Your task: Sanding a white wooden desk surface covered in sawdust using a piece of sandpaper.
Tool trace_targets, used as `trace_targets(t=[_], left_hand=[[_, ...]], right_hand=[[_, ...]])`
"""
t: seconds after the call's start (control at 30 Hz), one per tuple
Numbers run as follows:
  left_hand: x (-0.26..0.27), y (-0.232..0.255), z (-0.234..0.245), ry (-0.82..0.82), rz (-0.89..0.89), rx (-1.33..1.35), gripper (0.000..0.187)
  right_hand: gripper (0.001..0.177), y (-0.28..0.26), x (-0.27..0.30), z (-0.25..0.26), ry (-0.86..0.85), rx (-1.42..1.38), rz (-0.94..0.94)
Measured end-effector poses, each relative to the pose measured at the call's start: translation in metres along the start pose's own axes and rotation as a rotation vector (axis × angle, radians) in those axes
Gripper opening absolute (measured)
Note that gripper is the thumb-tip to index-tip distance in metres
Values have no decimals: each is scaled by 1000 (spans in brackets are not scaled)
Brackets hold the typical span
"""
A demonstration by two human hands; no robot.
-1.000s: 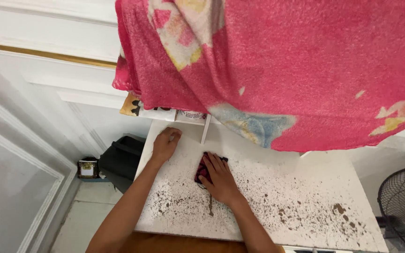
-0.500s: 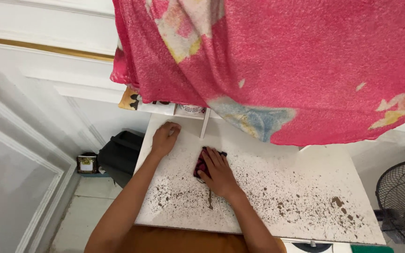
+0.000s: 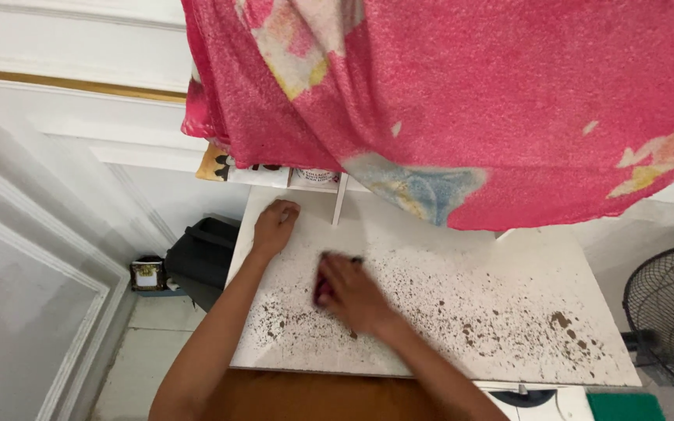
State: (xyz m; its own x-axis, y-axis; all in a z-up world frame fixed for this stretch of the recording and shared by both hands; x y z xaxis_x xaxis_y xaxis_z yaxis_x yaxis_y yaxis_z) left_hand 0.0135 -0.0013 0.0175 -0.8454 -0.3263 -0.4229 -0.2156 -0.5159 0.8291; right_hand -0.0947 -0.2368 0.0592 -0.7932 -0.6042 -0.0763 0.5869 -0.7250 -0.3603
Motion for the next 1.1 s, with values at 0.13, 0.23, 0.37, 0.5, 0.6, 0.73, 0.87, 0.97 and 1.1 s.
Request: trace_targets(t=[0.13, 0.23, 0.37, 0.5, 0.6, 0.73, 0.87, 0.97, 1.1], left_hand=[[-2, -6, -3, -14, 2, -10, 19], [0, -8, -4, -10, -8, -14, 19], [1, -2, -2, 4, -21, -17, 19], [-2, -8, -4, 1, -35, -23, 19], [0, -7, -4, 1, -38, -18, 19], [-1, -4, -3, 3, -19, -22, 19], [0, -5, -2, -17, 17, -27, 20], [-1, -3, -4, -24, 23, -33, 20], [-1, -9, -4, -25, 10, -30, 21]], right_hand=[[82, 57, -7, 12, -35, 80, -209], [77, 93, -6, -2, 154, 213, -228], [76, 67, -1, -3, 152, 242, -308], [75, 6, 16, -3, 81, 134, -180], [78, -31, 36, -18, 19, 134, -64], [77, -52, 43, -7, -27, 107, 30], [77, -17, 21, -5, -96, 91, -43], [78, 26, 6, 3, -62, 110, -158], [78, 63, -2, 2, 82, 197, -207]])
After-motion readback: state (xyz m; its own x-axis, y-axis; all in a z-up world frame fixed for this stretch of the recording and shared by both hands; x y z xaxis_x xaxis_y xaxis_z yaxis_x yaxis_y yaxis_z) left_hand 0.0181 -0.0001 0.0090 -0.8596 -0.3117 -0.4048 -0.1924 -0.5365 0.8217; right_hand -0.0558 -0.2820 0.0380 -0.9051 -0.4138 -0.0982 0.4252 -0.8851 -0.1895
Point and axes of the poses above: each hand's wrist, its own x-axis away from the middle knuckle, its own z-axis out of the back of the hand, y = z × x, the point moved 2 cm from there along -x, towards the middle knuckle, and after that the axes turned 11 degrees about y, right-handed, at the moved point
